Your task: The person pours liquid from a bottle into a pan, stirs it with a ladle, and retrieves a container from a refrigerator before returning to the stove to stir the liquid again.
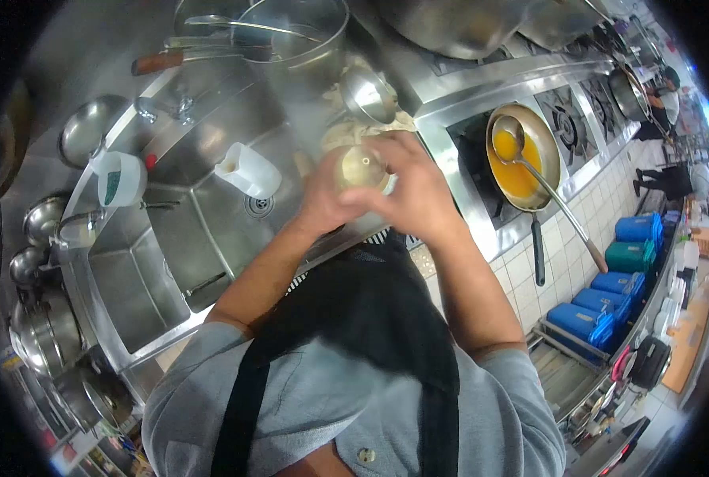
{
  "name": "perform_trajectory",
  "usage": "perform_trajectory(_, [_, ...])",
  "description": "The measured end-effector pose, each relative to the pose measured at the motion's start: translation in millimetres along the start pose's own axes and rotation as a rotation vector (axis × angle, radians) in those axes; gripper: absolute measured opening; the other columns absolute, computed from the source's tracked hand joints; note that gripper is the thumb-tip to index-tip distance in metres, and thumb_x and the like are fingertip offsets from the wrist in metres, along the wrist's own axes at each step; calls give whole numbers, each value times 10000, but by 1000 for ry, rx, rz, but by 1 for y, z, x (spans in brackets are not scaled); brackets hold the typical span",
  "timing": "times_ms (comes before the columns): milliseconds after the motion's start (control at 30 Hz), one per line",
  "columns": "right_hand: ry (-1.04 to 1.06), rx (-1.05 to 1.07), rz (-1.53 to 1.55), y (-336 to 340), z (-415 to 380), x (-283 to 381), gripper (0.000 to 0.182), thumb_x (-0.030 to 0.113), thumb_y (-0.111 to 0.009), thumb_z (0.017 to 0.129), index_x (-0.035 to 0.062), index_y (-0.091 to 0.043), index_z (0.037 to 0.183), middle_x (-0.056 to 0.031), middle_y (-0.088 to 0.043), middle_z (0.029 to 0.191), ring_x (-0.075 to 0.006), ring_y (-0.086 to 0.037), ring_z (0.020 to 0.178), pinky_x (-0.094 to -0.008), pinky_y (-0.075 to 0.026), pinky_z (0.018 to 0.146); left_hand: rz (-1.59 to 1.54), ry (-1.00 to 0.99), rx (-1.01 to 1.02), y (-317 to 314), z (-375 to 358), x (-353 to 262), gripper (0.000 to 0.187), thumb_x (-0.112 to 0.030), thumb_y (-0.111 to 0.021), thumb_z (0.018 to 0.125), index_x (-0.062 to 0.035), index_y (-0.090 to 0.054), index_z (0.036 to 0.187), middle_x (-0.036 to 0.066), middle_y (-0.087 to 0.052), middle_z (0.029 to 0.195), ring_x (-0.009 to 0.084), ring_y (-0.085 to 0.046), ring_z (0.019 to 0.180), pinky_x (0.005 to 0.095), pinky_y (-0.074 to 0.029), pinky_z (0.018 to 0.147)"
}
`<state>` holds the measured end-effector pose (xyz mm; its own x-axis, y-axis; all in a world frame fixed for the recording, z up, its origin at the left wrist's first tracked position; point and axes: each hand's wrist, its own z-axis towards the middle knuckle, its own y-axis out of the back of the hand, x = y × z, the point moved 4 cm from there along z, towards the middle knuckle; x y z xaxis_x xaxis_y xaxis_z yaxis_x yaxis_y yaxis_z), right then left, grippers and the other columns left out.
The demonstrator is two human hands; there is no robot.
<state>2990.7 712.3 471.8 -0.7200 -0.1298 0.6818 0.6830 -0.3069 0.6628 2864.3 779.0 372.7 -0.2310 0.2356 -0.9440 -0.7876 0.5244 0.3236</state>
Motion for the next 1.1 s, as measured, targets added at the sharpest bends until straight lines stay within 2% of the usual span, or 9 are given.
perform_trajectory(100, [-83,30,-211,-5,-3,5,457,256,-785,674,77,-636,1067,-139,-593,1018,-341,-612,897,-413,-511,771,-140,-130,65,-18,9,14,574,-248,-808,653,-52,-561,1133,141,-627,1056,309,-602,1028,373,-477,873])
perform_trajectory(167, [-111,2,-213,-5,-3,-2,417,229,-776,654,90,-644,1024,-131,-585,982,-352,-603,919,-415,-509,777,-104,7,129,-21,10,11,594,-259,-807,645,-42,-550,1135,160,-611,1094,324,-586,1046,380,-468,891])
perform_trajectory(367, [136,159,-167,20,6,8,436,173,-761,643,86,-643,1054,-136,-597,1020,-338,-574,1013,-410,-489,846,-55,21,327,-7,9,-43,764,-260,-814,633,-54,-458,1277,147,-548,1224,301,-535,1149,387,-430,969])
perform_trajectory(433, [140,157,-56,35,8,9,495,124,-768,618,78,-637,1092,-150,-602,1080,-337,-564,1057,-392,-476,879,-62,-37,275,-15,11,-9,797,-263,-827,626,-51,-444,1292,145,-541,1239,295,-526,1165,385,-423,981])
perform_trajectory(500, [146,36,-2,53,10,1,462,38,-732,668,53,-627,1118,-99,-577,1111,-210,-582,983,-301,-474,824,-61,-89,213,-18,10,11,830,-266,-840,619,-47,-430,1307,144,-533,1254,288,-518,1182,384,-417,993])
perform_trajectory(567, [-66,2,88,61,5,-17,512,59,-764,636,50,-622,1127,-137,-601,1053,-335,-577,995,-377,-474,863,35,-187,94,-9,7,9,886,-266,-870,597,-36,-414,1321,151,-533,1262,289,-516,1190,386,-412,1002])
perform_trajectory(800, [-424,79,-117,-13,-56,-121,481,142,-748,679,60,-606,1131,-153,-607,1107,-349,-571,1040,-408,-465,890,-118,69,169,-7,-9,26,1133,-246,-894,582,-21,-220,1465,181,-376,1441,287,-368,1340,396,-300,1099])
perform_trajectory(900, [-423,172,-266,-39,-64,-143,508,152,-743,681,70,-591,1159,-147,-594,1145,-350,-552,1075,-413,-454,918,149,112,107,-2,-25,67,1163,-235,-893,576,-20,-186,1473,195,-390,1426,317,-386,1320,420,-301,1093])
perform_trajectory(1100, [-355,-12,-299,-23,-85,-133,478,152,-729,718,76,-587,1168,-162,-573,1215,-358,-520,1120,-416,-431,958,-33,119,39,15,-63,84,1185,-222,-874,591,-35,-127,1492,206,-413,1397,335,-425,1267,462,-308,1074])
